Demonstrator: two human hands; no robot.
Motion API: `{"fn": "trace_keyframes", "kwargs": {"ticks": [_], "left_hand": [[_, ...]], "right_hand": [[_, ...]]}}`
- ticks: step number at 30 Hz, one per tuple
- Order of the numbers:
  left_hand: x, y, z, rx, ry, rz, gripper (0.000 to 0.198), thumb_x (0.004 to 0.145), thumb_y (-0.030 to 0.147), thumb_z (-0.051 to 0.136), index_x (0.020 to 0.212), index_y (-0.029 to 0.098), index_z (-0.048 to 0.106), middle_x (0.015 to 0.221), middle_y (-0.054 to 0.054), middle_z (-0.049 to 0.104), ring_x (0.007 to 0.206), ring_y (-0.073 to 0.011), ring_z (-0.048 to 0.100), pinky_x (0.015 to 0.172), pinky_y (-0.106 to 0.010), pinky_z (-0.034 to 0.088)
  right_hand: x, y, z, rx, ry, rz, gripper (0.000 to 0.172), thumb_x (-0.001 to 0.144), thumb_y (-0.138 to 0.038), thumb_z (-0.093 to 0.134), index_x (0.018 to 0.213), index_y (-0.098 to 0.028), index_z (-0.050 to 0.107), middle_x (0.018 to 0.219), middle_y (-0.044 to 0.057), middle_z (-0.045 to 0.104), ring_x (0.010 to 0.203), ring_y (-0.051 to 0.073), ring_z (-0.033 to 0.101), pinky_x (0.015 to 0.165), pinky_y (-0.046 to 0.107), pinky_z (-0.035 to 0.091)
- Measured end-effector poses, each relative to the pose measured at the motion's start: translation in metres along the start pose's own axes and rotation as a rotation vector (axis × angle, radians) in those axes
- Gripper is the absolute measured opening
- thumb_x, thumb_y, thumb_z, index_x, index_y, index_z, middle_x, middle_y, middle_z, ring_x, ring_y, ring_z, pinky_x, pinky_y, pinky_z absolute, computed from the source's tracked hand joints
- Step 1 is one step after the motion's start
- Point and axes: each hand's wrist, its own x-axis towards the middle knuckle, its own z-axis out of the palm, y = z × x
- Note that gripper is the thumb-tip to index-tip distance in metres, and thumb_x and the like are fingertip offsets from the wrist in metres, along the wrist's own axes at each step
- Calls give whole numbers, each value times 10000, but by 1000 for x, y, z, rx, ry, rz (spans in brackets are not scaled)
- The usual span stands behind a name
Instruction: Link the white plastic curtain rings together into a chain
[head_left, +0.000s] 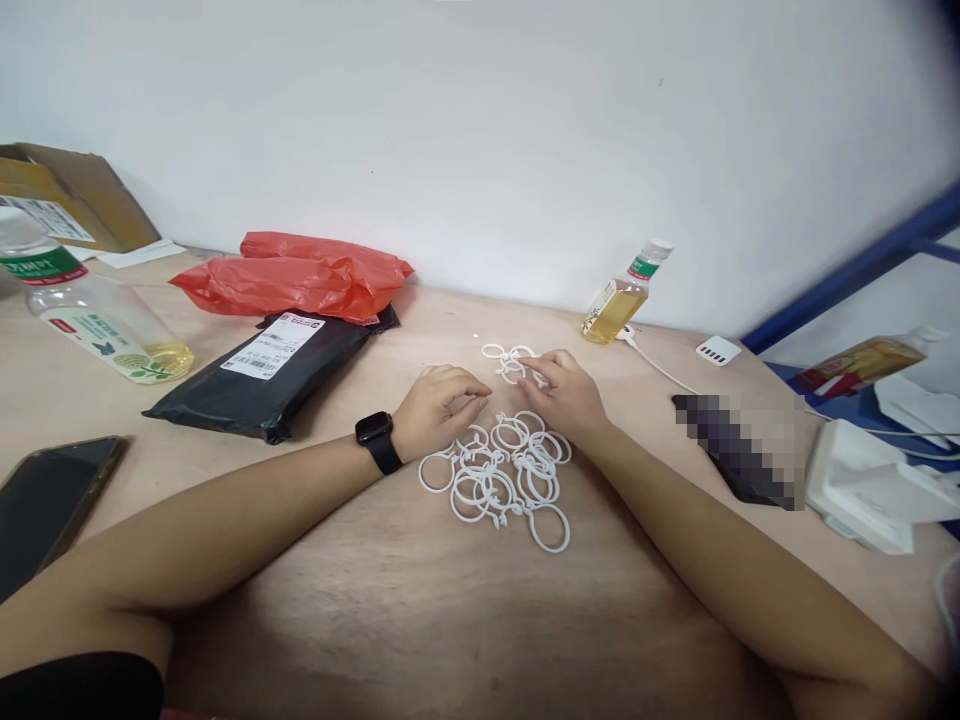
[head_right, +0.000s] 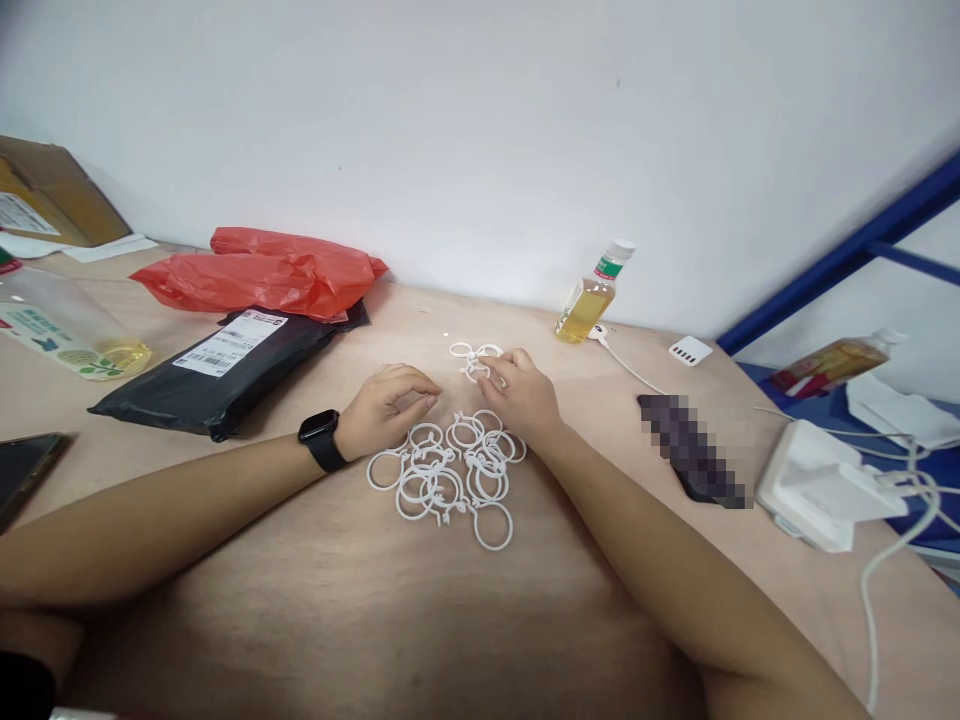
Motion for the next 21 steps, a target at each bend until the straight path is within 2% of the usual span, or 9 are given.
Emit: {"fn": "trace_keyframes", "kwargs": {"ticks": [2,5,7,9,14,21], "left_hand": [[0,0,0,0,-17,0,114,920,236,577,944,183,676,913,-44,732,865,-173,664,822,-345,461],[1,-1,0,-6,-39,-16,110,915,231,584,915,181,682,894,-39,737,846,-172,663,810,-341,460],[1,-2,0,-13,-47,-25,106,912,226,591,901,179,686,883,-37,738,837,-172,664,805,-338,462],[1,-2,1,-20,-49,-27,102,910,225,599,901,178,690,878,-35,738,833,-171,665,804,-337,465],[1,-2,1,-64,-32,33,139,906,274,645,1003,185,687,923,-44,743,858,-164,674,811,-324,489],[-1,-3,1,-69,81,80,113,919,285,634,950,181,668,912,-56,744,851,-159,680,809,-325,499]], "right_hand": [[-1,-5,-3,63,-95,-62,173,855,-259,635,988,-225,741,918,55,662,774,175,631,692,304,496],[-4,-14,-6,122,-340,-194,77,806,-229,660,846,-210,723,818,33,668,775,172,627,707,291,476],[-6,-18,-6,129,-419,-217,49,771,-195,667,802,-204,703,780,22,658,746,163,616,685,280,462],[-6,-21,-5,167,-383,-215,52,771,-165,649,775,-201,686,761,18,653,714,152,602,663,273,451],[-8,-32,-4,314,-121,-224,104,894,-225,606,867,-213,705,759,21,657,665,137,579,627,277,455],[-12,-45,1,321,3,-299,148,913,-212,599,1012,-237,706,925,55,679,849,169,652,740,309,540]]}}
